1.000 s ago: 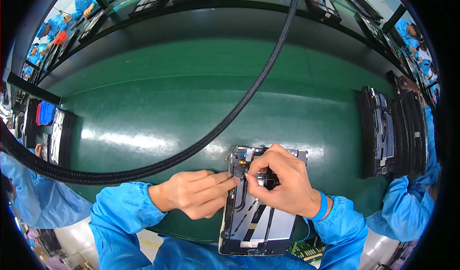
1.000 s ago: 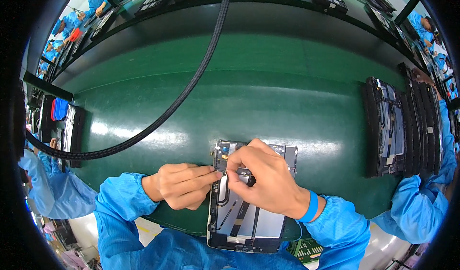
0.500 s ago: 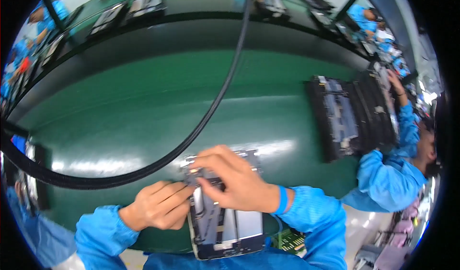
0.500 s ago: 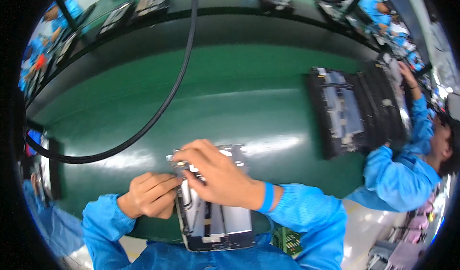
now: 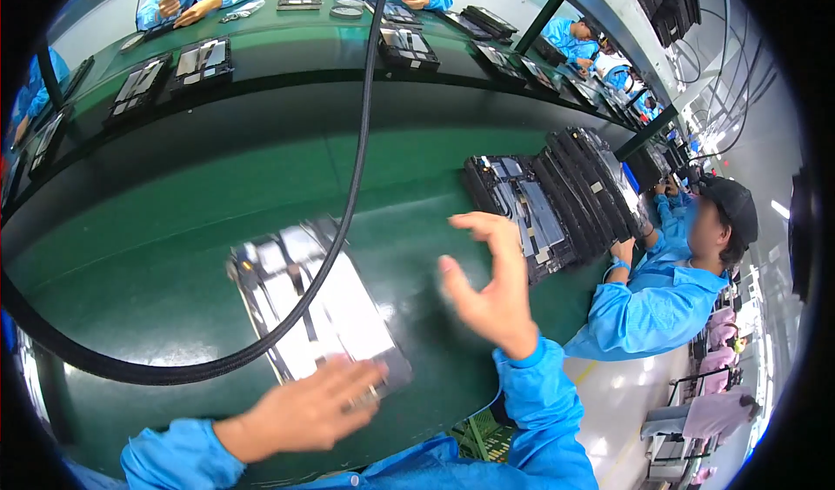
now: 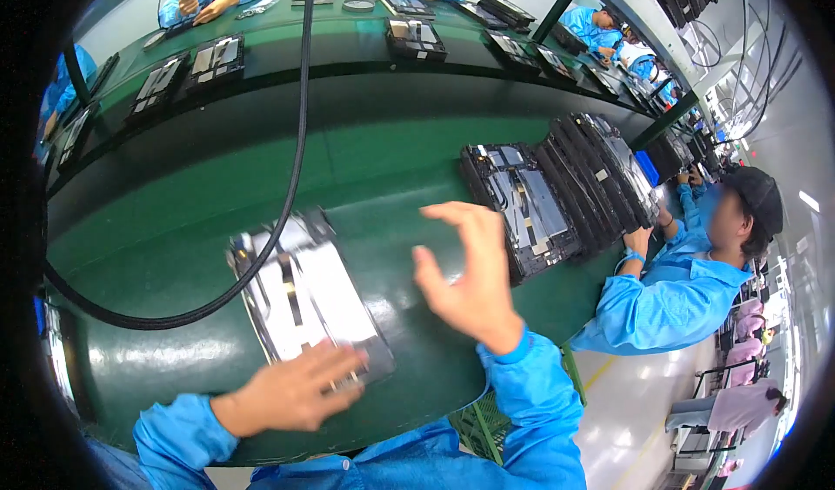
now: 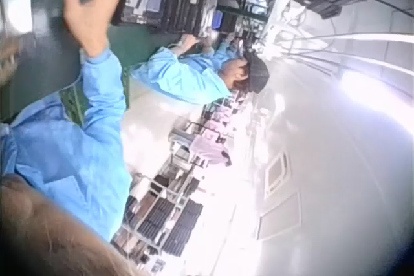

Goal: The person assembles internal components of tablet devices by placing internal ribbon cables and battery packs into a tablet chassis, using tweezers to manipulate the small parts.

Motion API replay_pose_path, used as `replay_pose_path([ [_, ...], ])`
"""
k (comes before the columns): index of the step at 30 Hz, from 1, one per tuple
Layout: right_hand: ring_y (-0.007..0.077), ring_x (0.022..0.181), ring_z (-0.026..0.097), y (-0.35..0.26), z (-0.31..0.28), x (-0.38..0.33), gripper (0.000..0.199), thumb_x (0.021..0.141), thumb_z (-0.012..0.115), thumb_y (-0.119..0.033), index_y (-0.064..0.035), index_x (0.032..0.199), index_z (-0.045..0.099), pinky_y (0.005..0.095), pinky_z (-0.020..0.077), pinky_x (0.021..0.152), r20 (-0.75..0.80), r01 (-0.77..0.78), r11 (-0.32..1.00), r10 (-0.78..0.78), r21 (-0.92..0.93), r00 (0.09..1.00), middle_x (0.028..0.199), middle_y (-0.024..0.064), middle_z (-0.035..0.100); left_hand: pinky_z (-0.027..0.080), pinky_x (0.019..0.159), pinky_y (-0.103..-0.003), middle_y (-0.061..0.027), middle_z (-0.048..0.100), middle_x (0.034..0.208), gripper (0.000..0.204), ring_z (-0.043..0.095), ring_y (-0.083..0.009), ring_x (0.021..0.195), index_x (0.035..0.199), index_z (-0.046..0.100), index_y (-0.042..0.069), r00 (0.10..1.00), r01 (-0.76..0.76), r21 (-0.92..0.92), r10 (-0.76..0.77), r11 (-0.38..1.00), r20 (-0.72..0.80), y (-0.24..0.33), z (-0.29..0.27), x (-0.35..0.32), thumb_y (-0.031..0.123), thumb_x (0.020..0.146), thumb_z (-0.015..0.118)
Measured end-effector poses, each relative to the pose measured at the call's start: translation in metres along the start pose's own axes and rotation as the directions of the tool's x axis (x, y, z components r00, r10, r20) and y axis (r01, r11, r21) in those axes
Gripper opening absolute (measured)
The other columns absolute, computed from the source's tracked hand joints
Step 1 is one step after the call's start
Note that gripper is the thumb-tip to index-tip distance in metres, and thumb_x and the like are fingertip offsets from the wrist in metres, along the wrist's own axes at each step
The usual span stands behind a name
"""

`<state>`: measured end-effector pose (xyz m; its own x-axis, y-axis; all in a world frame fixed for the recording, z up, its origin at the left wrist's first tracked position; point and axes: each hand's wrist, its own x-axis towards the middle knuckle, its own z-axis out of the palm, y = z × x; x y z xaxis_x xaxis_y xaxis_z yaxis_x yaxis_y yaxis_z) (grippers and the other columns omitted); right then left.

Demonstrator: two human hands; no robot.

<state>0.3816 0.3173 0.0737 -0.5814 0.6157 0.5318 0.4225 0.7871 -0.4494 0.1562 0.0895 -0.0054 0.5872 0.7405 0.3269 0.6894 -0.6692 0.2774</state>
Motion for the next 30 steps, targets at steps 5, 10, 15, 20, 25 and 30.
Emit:
replay_pose_path([
  [5, 0.0438, 0.136, 0.055, 0.073, -0.080, -0.047, 0.102, 0.072, 0.102, -0.038, -0.0096, 0.158, 0.055, 0.0553, 0.0482, 0.112, 0.064, -0.158, 0.625, 0.318, -0.764, 0.946, 0.150, 0.0187, 0.057, 0.051, 0.121, -0.059, -0.0269, 0.067, 0.147, 0.039, 0.064, -0.0495, 0.138, 0.110, 0.083, 0.006, 0.903, 0.301, -0.054, -0.303, 0.952, -0.303, -0.097, -0.014, 0.011, 0.004, 0.071, 0.076],
  [10, 0.0389, 0.118, 0.066, 0.065, -0.074, -0.043, 0.069, 0.074, 0.093, -0.029, -0.0106, 0.137, 0.069, 0.0525, 0.0534, 0.100, -0.022, -0.222, 0.689, 0.288, -0.690, 0.957, 0.130, 0.0127, 0.068, 0.041, 0.129, -0.063, -0.0216, 0.069, 0.139, 0.032, 0.059, -0.0446, 0.142, 0.105, 0.078, 0.003, 0.795, 0.454, 0.185, -0.302, 0.872, -0.526, -0.174, -0.049, -0.028, -0.007, 0.077, 0.067],
  [15, 0.0374, 0.100, 0.068, 0.069, -0.097, -0.033, 0.049, 0.077, 0.082, -0.007, -0.0084, 0.126, 0.075, 0.0513, 0.0545, 0.086, -0.198, -0.178, 0.647, 0.042, -0.741, 0.979, 0.107, 0.0120, 0.070, 0.044, 0.127, -0.061, -0.0188, 0.070, 0.134, 0.028, 0.060, -0.0441, 0.140, 0.099, 0.075, 0.002, 0.690, 0.570, 0.218, -0.318, 0.792, -0.651, -0.171, -0.053, -0.037, -0.009, 0.074, 0.066],
  [20, 0.0389, 0.091, 0.061, 0.047, -0.100, -0.033, 0.064, 0.070, 0.076, 0.006, -0.0072, 0.133, 0.078, 0.0509, 0.0513, 0.083, -0.182, -0.058, 0.714, -0.099, -0.697, 0.978, 0.095, 0.0138, 0.058, 0.050, 0.120, -0.060, -0.0171, 0.072, 0.128, 0.026, 0.063, -0.0427, 0.134, 0.093, 0.073, 0.002, 0.740, 0.453, 0.201, -0.240, 0.869, -0.628, -0.145, -0.050, -0.036, -0.006, 0.068, 0.069],
  [25, 0.0323, 0.080, 0.057, -0.044, -0.079, -0.039, 0.073, 0.062, 0.081, -0.002, -0.0103, 0.134, 0.081, 0.0462, 0.0457, 0.076, -0.132, 0.044, 0.784, -0.159, -0.619, 0.978, 0.086, 0.0083, 0.055, 0.053, 0.109, -0.054, -0.0135, 0.075, 0.122, 0.022, 0.066, -0.0405, 0.127, 0.091, 0.074, 0.003, 0.632, 0.511, 0.076, -0.315, 0.856, -0.708, -0.129, -0.052, -0.044, -0.007, 0.073, 0.068],
  [30, 0.0275, 0.088, 0.059, -0.106, -0.031, -0.082, 0.080, 0.048, 0.082, -0.016, -0.0178, 0.128, 0.087, 0.0475, 0.0496, 0.090, 0.136, 0.335, 0.885, -0.307, -0.323, 0.942, 0.090, -0.0018, 0.064, 0.052, 0.108, -0.051, -0.0158, 0.075, 0.124, 0.030, 0.066, -0.0402, 0.123, 0.108, 0.075, 0.002, 0.513, 0.531, -0.111, -0.422, 0.840, -0.748, -0.117, -0.047, -0.046, -0.008, 0.081, 0.065],
])
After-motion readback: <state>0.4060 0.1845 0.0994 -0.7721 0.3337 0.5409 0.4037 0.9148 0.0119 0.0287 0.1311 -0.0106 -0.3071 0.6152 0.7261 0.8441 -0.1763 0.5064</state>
